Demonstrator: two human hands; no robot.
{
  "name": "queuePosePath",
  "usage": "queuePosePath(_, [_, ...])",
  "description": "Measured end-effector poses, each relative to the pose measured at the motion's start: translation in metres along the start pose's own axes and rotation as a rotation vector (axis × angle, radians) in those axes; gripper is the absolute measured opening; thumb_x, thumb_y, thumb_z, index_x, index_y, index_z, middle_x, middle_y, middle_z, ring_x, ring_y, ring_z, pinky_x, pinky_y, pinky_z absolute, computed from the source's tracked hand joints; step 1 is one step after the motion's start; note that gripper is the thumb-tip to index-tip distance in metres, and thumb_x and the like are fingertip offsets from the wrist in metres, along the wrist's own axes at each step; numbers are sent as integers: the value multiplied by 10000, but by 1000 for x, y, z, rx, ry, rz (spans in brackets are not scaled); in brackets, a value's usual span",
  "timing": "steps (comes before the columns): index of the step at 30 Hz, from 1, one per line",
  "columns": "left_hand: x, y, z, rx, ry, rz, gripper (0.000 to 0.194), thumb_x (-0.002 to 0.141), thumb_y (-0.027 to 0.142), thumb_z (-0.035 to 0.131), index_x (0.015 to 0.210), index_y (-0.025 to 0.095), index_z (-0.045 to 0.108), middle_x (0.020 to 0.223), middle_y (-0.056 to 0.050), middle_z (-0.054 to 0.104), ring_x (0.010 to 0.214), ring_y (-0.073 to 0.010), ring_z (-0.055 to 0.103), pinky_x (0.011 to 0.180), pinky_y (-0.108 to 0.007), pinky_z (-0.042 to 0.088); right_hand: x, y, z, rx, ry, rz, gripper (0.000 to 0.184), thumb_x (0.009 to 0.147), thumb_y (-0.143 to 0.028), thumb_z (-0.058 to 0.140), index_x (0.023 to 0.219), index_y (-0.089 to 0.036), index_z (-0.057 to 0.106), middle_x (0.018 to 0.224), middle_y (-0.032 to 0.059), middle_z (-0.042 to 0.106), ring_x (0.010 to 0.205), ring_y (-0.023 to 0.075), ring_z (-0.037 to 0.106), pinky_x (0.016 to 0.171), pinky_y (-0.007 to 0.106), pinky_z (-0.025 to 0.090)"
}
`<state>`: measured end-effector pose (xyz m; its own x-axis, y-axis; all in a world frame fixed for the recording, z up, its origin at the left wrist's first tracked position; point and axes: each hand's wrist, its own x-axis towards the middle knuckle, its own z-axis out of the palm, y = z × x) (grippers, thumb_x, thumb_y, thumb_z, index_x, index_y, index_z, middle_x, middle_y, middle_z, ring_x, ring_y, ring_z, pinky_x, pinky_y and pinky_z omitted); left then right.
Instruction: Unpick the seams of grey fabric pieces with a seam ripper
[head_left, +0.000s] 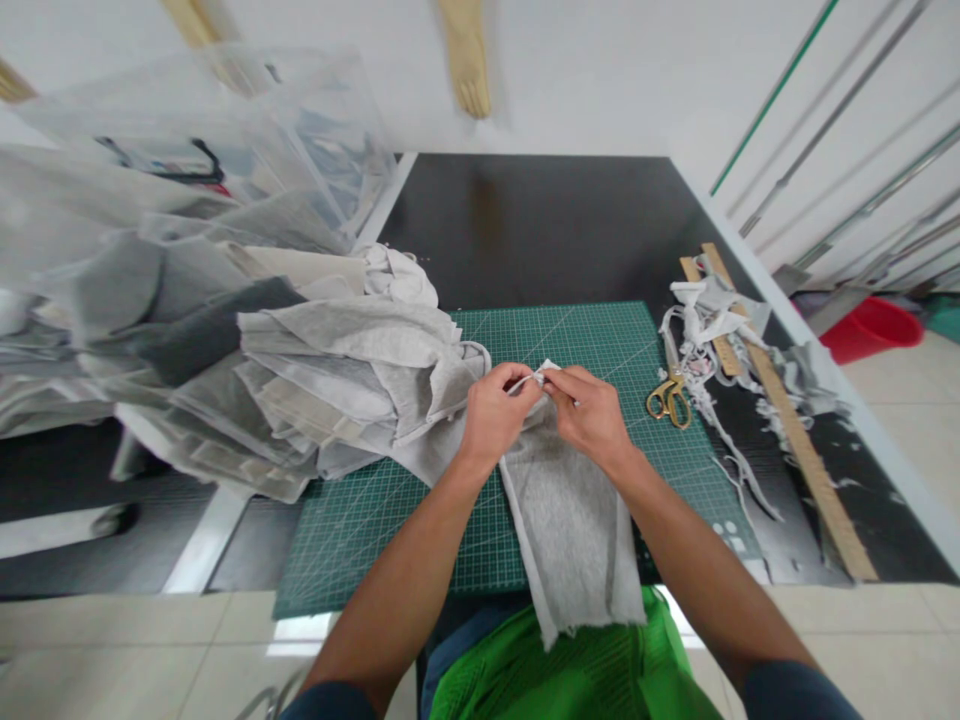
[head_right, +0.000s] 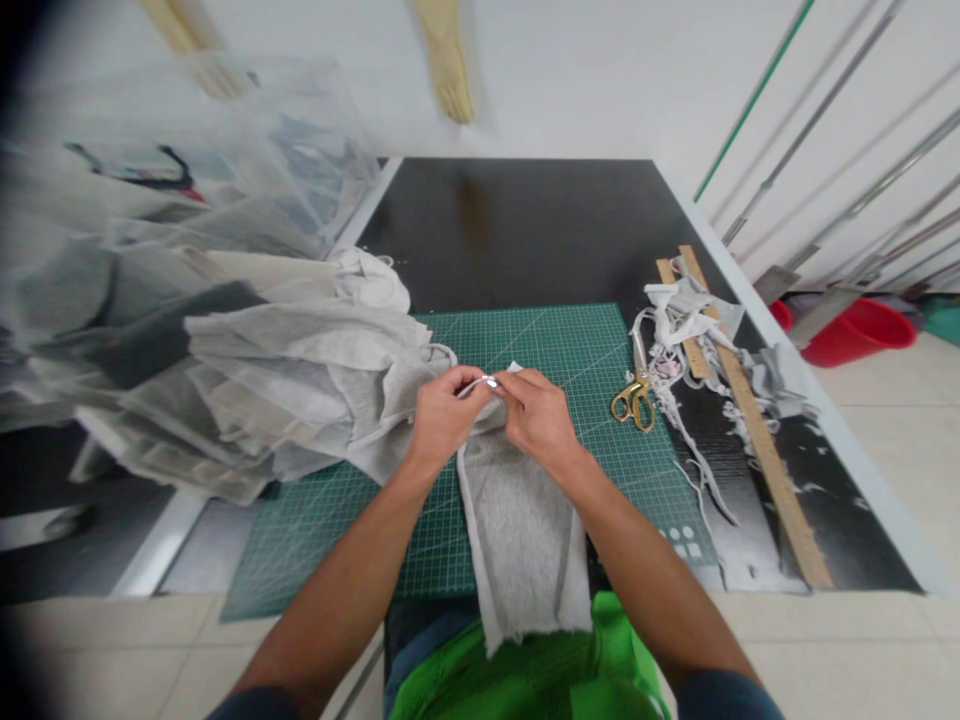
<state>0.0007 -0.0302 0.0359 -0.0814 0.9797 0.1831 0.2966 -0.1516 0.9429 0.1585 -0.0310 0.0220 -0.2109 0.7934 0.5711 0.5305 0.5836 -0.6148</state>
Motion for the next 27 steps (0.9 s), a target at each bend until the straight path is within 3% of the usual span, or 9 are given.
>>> queuePosePath(6, [-1, 1, 0, 11, -7, -6, 111, 821, 250, 653, 820, 178, 739, 753, 8, 694, 699, -134, 593, 686, -244, 458, 0, -5, 0, -12, 11, 25, 255, 1012, -258, 519, 1106, -225, 754, 985, 74, 767, 905, 212, 708, 824, 331, 560])
queuePosePath(11, [1, 1, 0, -115, 25, -76, 120, 826, 272, 662, 810, 170, 724, 712, 17, 654, 643, -119, 542, 609, -234, 415, 2, 2, -5, 3, 58, 166, 243, 970, -286, 558, 1136, -209, 717, 1034, 84, 751, 902, 226, 693, 836, 359, 549])
queuePosePath(14, [4, 0, 0, -265, 13, -140, 153, 827, 316, 696, 834, 167, 731, 700, 14, 644, 621, -116, 523, 584, -233, 399, 4, 7, -8, 166, 120, 297, 251, 962, -357, 579, 1137, -209, 683, 1057, 78, 739, 898, 219, 688, 815, 357, 549])
queuePosePath(18, [6, -4, -1, -400, -58, -162, 216, 826, 369, 732, 896, 166, 759, 811, -27, 711, 697, -134, 589, 649, -241, 449, 6, 0, -7, 384, 18, 356, 302, 893, -378, 679, 1137, -205, 642, 955, 31, 709, 750, 157, 618, 693, 288, 512])
queuePosePath(21, [5, -8, 0, -452, -104, -167, 249, 848, 397, 721, 922, 164, 771, 855, -47, 731, 760, -150, 624, 696, -247, 469, 7, -10, -6, 397, -18, 413, 274, 854, -362, 717, 1063, -192, 666, 849, 2, 677, 661, 126, 543, 605, 251, 445])
queuePosePath(27, [5, -13, 2, -522, -119, -203, 283, 855, 427, 723, 921, 156, 770, 800, -34, 698, 705, -136, 583, 658, -245, 444, 11, -15, -10, 364, 94, 516, 240, 888, -397, 664, 794, -177, 688, 667, -26, 571, 597, 109, 457, 558, 240, 370])
